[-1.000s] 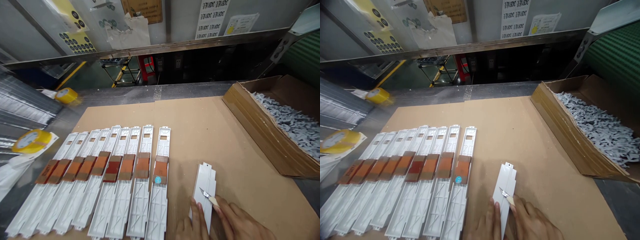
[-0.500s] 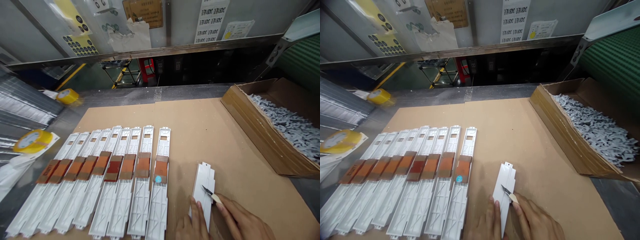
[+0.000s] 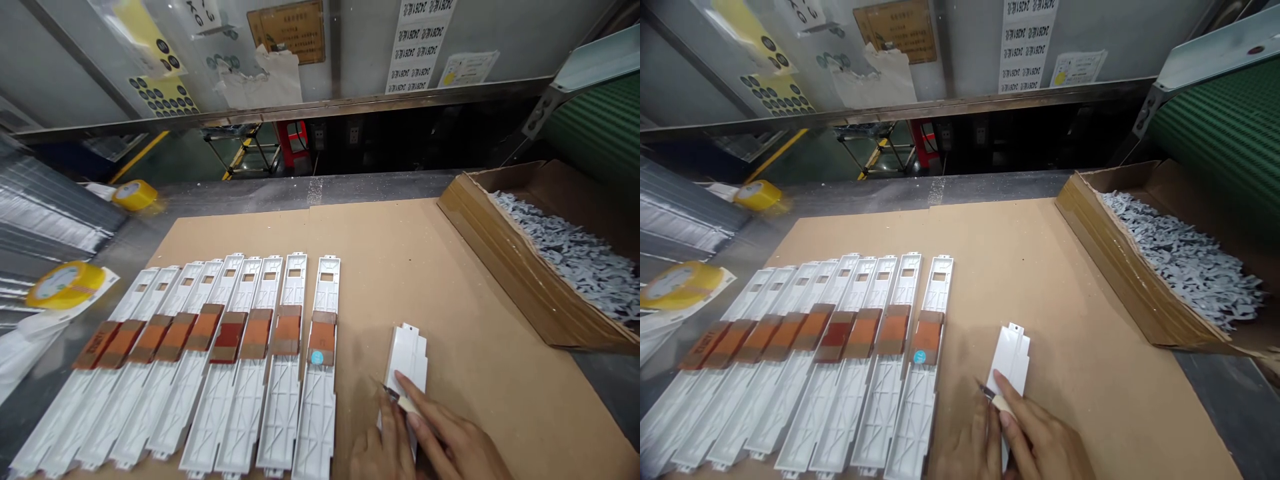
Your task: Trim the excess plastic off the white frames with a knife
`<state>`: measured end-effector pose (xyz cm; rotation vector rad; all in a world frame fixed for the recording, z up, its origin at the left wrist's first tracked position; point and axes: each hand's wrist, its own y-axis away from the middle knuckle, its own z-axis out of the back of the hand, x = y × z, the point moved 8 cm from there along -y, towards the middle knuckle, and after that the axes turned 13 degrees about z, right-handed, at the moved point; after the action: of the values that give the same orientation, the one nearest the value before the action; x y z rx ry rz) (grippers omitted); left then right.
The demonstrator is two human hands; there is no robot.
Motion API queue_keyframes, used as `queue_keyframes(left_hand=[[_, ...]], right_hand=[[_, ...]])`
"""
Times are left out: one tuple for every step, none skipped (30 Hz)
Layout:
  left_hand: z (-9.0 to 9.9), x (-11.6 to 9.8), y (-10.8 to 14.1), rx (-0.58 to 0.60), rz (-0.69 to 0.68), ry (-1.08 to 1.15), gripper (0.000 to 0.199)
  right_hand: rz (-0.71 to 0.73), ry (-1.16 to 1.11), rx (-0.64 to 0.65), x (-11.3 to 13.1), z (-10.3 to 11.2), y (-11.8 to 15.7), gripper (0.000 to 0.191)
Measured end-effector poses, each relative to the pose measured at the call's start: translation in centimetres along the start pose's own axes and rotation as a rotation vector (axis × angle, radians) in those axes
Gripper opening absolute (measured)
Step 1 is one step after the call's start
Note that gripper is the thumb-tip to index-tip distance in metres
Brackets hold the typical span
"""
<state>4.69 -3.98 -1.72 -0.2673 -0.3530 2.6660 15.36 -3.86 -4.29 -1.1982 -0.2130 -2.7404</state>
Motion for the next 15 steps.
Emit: queue_keyframes(left_hand=[[0.0, 0.0, 0.1, -0.002, -0.005, 0.012, 0.058], [-0.1, 0.1, 0.1, 0.009, -0.005, 0.021, 0.058], [-0.3, 0.1, 0.2, 0.025, -0.002, 0.027, 0.058], [-0.4, 0.1, 0.2, 0.043, 0.006, 0.032, 0.06], [-0.6, 0.2, 0.3, 0.061, 0.017, 0.036, 0.063], [-0.8, 0.2, 0.4, 0.077, 0.028, 0.039, 0.065], [-0.9, 0.2, 0.5, 0.09, 0.036, 0.041, 0.067], [-1.1, 0.2, 0.6, 0.102, 0.039, 0.044, 0.069], [-1.2, 0.2, 0.6, 0.115, 0.042, 0.045, 0.07], [-1.3, 0.2, 0.7, 0.125, 0.045, 0.047, 0.071], [-1.4, 0.2, 0.7, 0.129, 0.047, 0.053, 0.072], [-1.4, 0.2, 0.6, 0.127, 0.049, 0.066, 0.072], [-1.2, 0.3, 0.6, 0.121, 0.052, 0.081, 0.073], [-1.0, 0.4, 0.5, 0.112, 0.055, 0.099, 0.074], [-0.7, 0.5, 0.4, 0.103, 0.058, 0.119, 0.074]], right_hand=[[-0.026, -0.087, 0.051, -0.3, -0.7, 0.1, 0.042], [-0.052, -0.145, 0.086, -0.6, -1.2, 0.2, 0.042], [-0.082, -0.166, 0.095, -1.0, -1.4, 0.4, 0.041], [-0.116, -0.145, 0.073, -1.5, -1.2, 0.8, 0.042], [-0.149, -0.097, 0.021, -2.1, -0.7, 1.1, 0.044], [-0.18, -0.04, -0.055, -2.6, 0.1, 1.6, 0.046], [-0.205, 0.009, -0.137, -2.9, 1.0, 2.1, 0.048], [-0.222, 0.033, -0.213, -3.2, 1.8, 2.7, 0.05], [-0.233, 0.027, -0.274, -3.4, 2.4, 3.2, 0.051], [-0.24, -0.008, -0.312, -3.6, 2.7, 3.6, 0.05], [-0.248, -0.058, -0.335, -3.7, 2.9, 4.0, 0.049], [-0.262, -0.115, -0.348, -3.9, 2.9, 4.4, 0.047], [-0.283, -0.172, -0.36, -4.1, 2.8, 4.8, 0.046], [-0.307, -0.227, -0.381, -4.2, 2.7, 5.3, 0.045], [-0.33, -0.284, -0.4, -4.2, 2.6, 5.7, 0.045]])
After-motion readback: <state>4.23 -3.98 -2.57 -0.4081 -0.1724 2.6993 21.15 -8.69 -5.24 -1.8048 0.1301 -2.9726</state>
